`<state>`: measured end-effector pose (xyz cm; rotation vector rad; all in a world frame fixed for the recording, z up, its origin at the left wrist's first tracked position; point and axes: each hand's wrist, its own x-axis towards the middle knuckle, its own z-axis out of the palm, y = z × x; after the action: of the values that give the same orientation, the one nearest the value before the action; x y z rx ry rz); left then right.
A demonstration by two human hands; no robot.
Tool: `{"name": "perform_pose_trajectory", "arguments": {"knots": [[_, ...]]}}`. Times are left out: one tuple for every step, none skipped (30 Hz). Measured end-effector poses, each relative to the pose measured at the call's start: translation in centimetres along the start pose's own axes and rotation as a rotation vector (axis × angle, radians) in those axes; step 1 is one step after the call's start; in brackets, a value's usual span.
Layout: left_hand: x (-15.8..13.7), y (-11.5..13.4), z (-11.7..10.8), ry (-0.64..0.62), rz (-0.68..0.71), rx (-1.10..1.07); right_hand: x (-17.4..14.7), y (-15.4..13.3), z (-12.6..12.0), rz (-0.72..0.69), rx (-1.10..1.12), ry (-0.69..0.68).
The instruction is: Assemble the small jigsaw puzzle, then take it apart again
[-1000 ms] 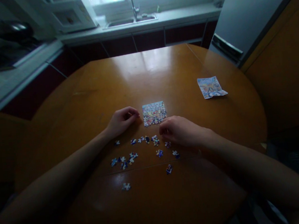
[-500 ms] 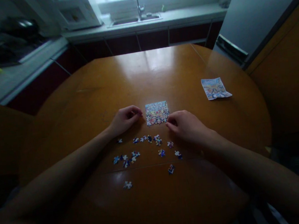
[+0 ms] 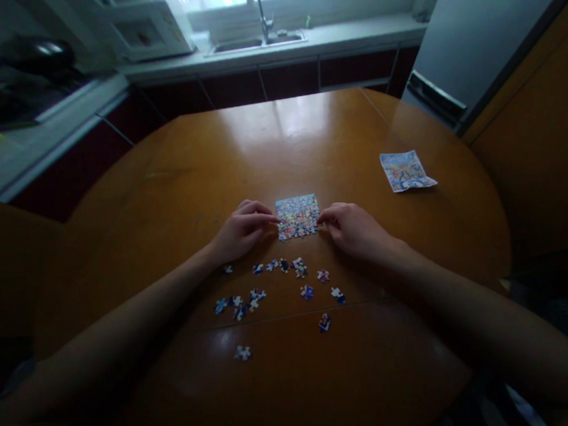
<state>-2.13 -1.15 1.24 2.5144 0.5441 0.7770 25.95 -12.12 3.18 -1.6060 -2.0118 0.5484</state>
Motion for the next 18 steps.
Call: {"name": "perform_pose_trajectory", "arguments": {"knots": [[0.0, 0.06, 0.0, -0.01, 0.009, 0.011, -0.03, -0.16, 0.13, -0.001, 0.002, -0.015], [0.0, 0.12, 0.0, -0.019, 0.015, 0.016, -0.05, -0.29, 0.22, 0.004, 0.005, -0.023], [0.01, 0.19, 0.01, -0.025, 0.019, 0.018, -0.05, -0.37, 0.25, 0.012, 0.007, -0.028], [0.02, 0.25, 0.02, -0.03, 0.022, 0.018, -0.05, -0.42, 0.26, 0.019, 0.006, -0.03], [0.04, 0.3, 0.03, -0.034, 0.024, 0.016, -0.04, -0.46, 0.25, 0.023, 0.003, -0.033], [0.06, 0.35, 0.04, -0.037, 0.026, 0.014, -0.02, -0.47, 0.24, 0.025, 0.001, -0.033], [0.08, 0.38, 0.05, -0.037, 0.025, 0.014, 0.0, -0.49, 0.24, 0.026, 0.001, -0.033], [0.1, 0.4, 0.05, -0.034, 0.023, 0.016, 0.01, -0.5, 0.26, 0.023, 0.005, -0.037], [0.12, 0.42, 0.05, -0.03, 0.02, 0.017, 0.03, -0.52, 0.3, 0.016, 0.013, -0.046], [0.13, 0.44, 0.05, -0.026, 0.017, 0.019, 0.03, -0.55, 0.36, 0.006, 0.021, -0.058], [0.15, 0.46, 0.05, -0.02, 0.011, 0.022, 0.03, -0.58, 0.43, -0.009, 0.027, -0.074], [0.15, 0.49, 0.05, -0.013, 0.004, 0.023, 0.02, -0.62, 0.49, -0.026, 0.028, -0.091], [0.16, 0.52, 0.05, -0.006, -0.005, 0.024, -0.01, -0.66, 0.54, -0.042, 0.027, -0.106], [0.15, 0.55, 0.05, 0.0, -0.013, 0.025, -0.04, -0.7, 0.58, -0.053, 0.026, -0.111], [0.14, 0.58, 0.06, 0.007, -0.019, 0.024, -0.08, -0.74, 0.59, -0.058, 0.026, -0.103], [0.13, 0.6, 0.07, 0.013, -0.022, 0.022, -0.12, -0.77, 0.58, -0.061, 0.03, -0.086], [0.12, 0.62, 0.09, 0.017, -0.022, 0.019, -0.16, -0.79, 0.54, -0.061, 0.038, -0.06], [0.11, 0.63, 0.11, 0.019, -0.021, 0.015, -0.19, -0.8, 0.5, -0.059, 0.047, -0.03]]}}
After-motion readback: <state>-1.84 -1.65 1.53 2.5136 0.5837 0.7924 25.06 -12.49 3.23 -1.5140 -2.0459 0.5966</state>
